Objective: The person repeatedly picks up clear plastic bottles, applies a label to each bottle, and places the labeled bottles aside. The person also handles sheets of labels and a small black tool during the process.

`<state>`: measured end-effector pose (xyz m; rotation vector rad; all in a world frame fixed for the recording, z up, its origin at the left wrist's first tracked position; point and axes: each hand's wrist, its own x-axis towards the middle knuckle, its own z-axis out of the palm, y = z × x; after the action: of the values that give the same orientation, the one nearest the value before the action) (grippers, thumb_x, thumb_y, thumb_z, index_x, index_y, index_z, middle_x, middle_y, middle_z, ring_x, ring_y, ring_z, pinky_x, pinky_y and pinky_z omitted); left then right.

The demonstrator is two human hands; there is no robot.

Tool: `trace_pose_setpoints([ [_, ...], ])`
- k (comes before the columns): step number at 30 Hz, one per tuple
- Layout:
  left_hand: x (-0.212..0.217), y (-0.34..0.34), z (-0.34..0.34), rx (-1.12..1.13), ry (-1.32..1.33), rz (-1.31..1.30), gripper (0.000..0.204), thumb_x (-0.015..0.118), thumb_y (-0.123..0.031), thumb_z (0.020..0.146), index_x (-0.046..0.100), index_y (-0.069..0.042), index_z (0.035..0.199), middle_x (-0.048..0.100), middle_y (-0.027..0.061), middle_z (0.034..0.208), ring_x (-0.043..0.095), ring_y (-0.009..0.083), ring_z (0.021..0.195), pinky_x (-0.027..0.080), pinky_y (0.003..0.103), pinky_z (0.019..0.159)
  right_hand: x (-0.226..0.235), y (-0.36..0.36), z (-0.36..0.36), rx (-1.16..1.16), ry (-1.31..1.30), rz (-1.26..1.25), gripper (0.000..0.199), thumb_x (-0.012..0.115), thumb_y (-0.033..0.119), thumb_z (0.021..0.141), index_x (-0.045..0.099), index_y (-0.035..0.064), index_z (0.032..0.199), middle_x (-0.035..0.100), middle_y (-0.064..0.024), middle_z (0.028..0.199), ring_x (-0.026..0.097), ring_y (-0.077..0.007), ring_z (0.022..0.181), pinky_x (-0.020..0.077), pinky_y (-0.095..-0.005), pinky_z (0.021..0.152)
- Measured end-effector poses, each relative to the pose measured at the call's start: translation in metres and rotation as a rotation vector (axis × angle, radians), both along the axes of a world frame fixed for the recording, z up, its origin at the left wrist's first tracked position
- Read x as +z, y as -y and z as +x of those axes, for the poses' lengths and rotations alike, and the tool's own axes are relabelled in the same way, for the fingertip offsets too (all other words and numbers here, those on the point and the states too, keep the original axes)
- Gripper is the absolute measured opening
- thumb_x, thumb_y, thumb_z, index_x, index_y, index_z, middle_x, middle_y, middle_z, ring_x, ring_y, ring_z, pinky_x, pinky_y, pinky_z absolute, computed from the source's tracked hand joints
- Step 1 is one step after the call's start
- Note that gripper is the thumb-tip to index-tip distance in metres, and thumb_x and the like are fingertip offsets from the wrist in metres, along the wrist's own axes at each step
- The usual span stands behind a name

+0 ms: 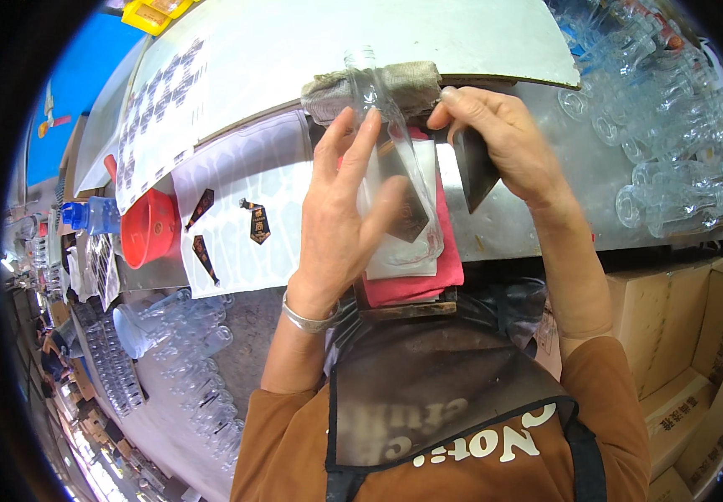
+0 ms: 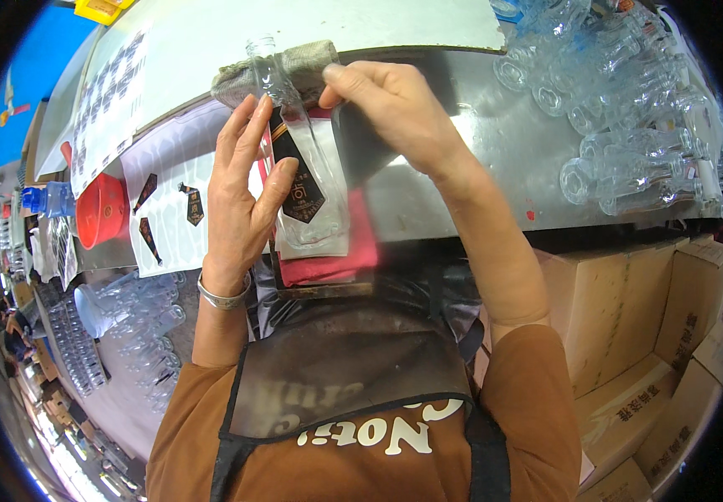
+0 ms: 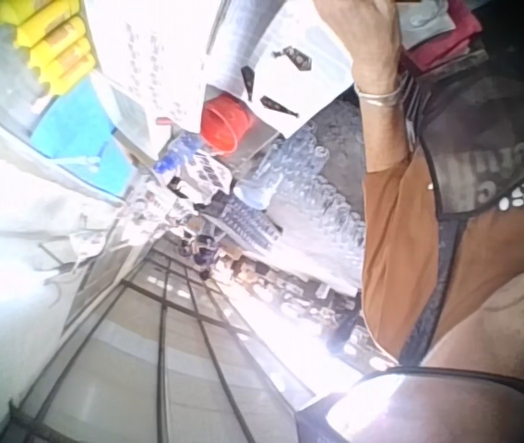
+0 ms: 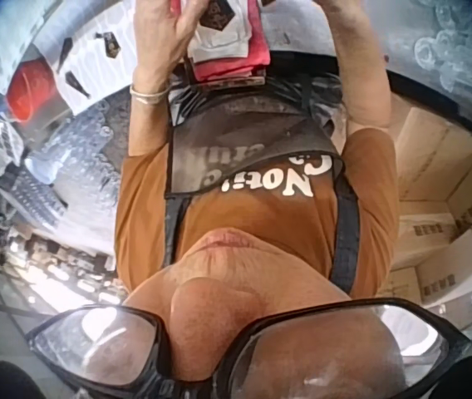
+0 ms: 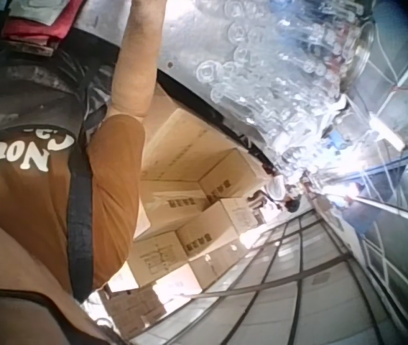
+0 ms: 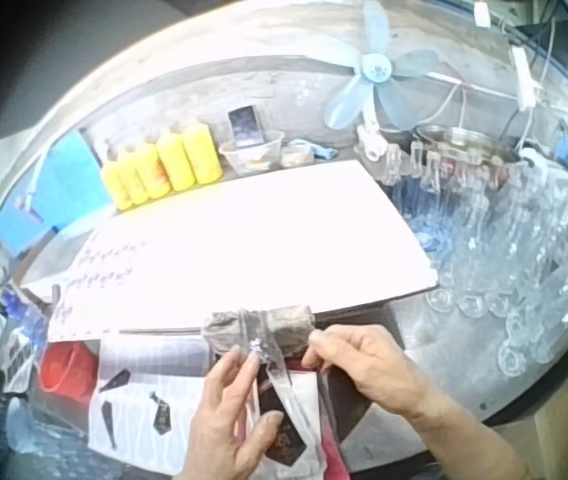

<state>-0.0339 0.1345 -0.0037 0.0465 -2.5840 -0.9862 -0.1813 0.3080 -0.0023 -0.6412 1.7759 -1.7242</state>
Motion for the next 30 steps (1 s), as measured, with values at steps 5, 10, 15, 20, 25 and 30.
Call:
trace_pose_setpoints([
  [5,0.001,0.0,-0.001,-0.004,0.0,-0.001,0.068,0.072,-0.014,0.088,0.046,-0.008,0.15,0.042,0.0244,0.149,0.052,0.0392,0.13,0.048,0.043,0.102,-0.004,0.012,0.006,0.019,-0.139,0.145,0.041,0.058,0.036,0.103,0.074,-0.0015,0.103,0.07,-0.0016,0.092,0.056,-0.0058,0.08,0.0469,-0.024,0.074],
  [10,-0.008,-0.006,-0.001,0.037,-0.047,0.262,0.066,0.072,-0.011,0.088,0.047,-0.007,0.149,0.043,0.0243,0.149,0.054,0.0384,0.13,0.048,0.042,0.103,-0.003,0.024,0.009,-0.025,-0.247,0.217,0.053,0.065,0.049,0.093,0.076,-0.0032,0.095,0.068,-0.0125,0.069,0.063,-0.0163,0.068,0.0497,-0.0307,0.067],
  [15,-0.007,-0.005,0.002,0.045,-0.058,0.043,0.064,0.072,-0.009,0.087,0.05,-0.005,0.146,0.046,0.0251,0.149,0.054,0.0387,0.131,0.048,0.042,0.104,0.002,0.031,0.01,-0.037,-0.29,0.291,0.054,0.065,0.048,0.093,0.076,-0.0047,0.093,0.066,-0.0109,0.069,0.06,-0.0135,0.066,0.0474,-0.0287,0.063],
  [20,-0.01,-0.007,0.002,0.051,-0.083,0.048,0.063,0.073,-0.009,0.087,0.051,-0.004,0.145,0.046,0.0259,0.149,0.053,0.0398,0.132,0.047,0.043,0.104,0.002,0.033,0.008,-0.027,-0.324,0.275,0.054,0.065,0.047,0.093,0.075,-0.0061,0.092,0.065,-0.009,0.068,0.057,-0.0114,0.065,0.0459,-0.0279,0.06],
  [25,-0.009,-0.008,0.002,0.056,-0.093,0.052,0.062,0.073,-0.009,0.087,0.051,-0.003,0.145,0.045,0.0266,0.15,0.052,0.0404,0.133,0.046,0.043,0.106,0.006,0.03,0.007,0.016,-0.309,0.248,0.053,0.064,0.046,0.095,0.074,-0.0057,0.092,0.068,-0.0066,0.075,0.057,-0.0111,0.069,0.0465,-0.0265,0.065],
  [30,-0.014,-0.007,0.002,0.069,-0.085,0.109,0.069,0.073,-0.01,0.087,0.044,0.001,0.148,0.045,0.0276,0.149,0.053,0.0389,0.133,0.046,0.042,0.106,-0.002,0.009,0.012,-0.135,-0.041,-0.173,0.034,0.062,0.031,0.101,0.07,0.0003,0.114,0.069,-0.0047,0.104,0.061,-0.008,0.089,0.0496,-0.0218,0.078],
])
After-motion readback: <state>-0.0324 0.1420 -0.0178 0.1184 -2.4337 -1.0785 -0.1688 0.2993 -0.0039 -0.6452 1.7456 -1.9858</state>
